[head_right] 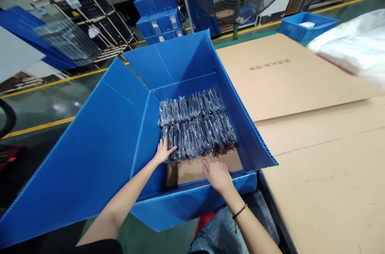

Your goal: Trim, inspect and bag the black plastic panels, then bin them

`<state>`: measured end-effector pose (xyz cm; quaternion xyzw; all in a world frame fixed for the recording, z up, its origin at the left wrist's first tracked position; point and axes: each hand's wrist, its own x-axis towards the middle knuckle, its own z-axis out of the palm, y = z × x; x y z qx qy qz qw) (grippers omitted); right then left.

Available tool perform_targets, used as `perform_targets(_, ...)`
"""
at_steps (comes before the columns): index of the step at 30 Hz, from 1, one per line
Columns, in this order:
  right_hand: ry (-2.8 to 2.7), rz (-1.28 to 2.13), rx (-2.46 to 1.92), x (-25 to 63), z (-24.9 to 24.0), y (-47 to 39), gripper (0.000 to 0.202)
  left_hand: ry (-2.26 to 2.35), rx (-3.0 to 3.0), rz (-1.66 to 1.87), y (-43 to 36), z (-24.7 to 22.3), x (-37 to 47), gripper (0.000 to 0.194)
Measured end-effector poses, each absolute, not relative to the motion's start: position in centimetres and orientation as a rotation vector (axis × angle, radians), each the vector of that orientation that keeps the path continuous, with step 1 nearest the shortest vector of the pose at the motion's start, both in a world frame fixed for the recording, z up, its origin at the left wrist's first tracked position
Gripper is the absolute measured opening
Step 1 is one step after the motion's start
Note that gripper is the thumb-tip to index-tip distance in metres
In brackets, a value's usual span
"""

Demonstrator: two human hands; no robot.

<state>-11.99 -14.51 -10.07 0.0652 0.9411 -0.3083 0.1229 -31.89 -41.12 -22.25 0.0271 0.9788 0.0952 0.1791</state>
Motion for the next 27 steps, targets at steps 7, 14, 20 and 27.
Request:
perform_targets(7,2.804,-0.922,0.176,-11.7,-10.2,-14.6,0.029,2.721,0.336,-0.008,-41.0,-21.7,-28.3,0.121)
perform_targets(14,2.833,-0.926,0.175,-11.7,-10.3,-14.7,0.029,2.769,0.398,-0.218,-39.4,-21.4,-28.2,0.095)
perform_targets(20,2.846,-0.945,0.166,-11.6,-10.0,-14.5,0.029,2.802,0.404,-0.232,-38.5,-19.6,-27.8,0.101)
perform_targets(27,2.855,-0.940,0.145,-11.6,-10.1,-14.6,0.029,2.538,0.867,0.045,-34.2,-18.1,-23.9,0.060)
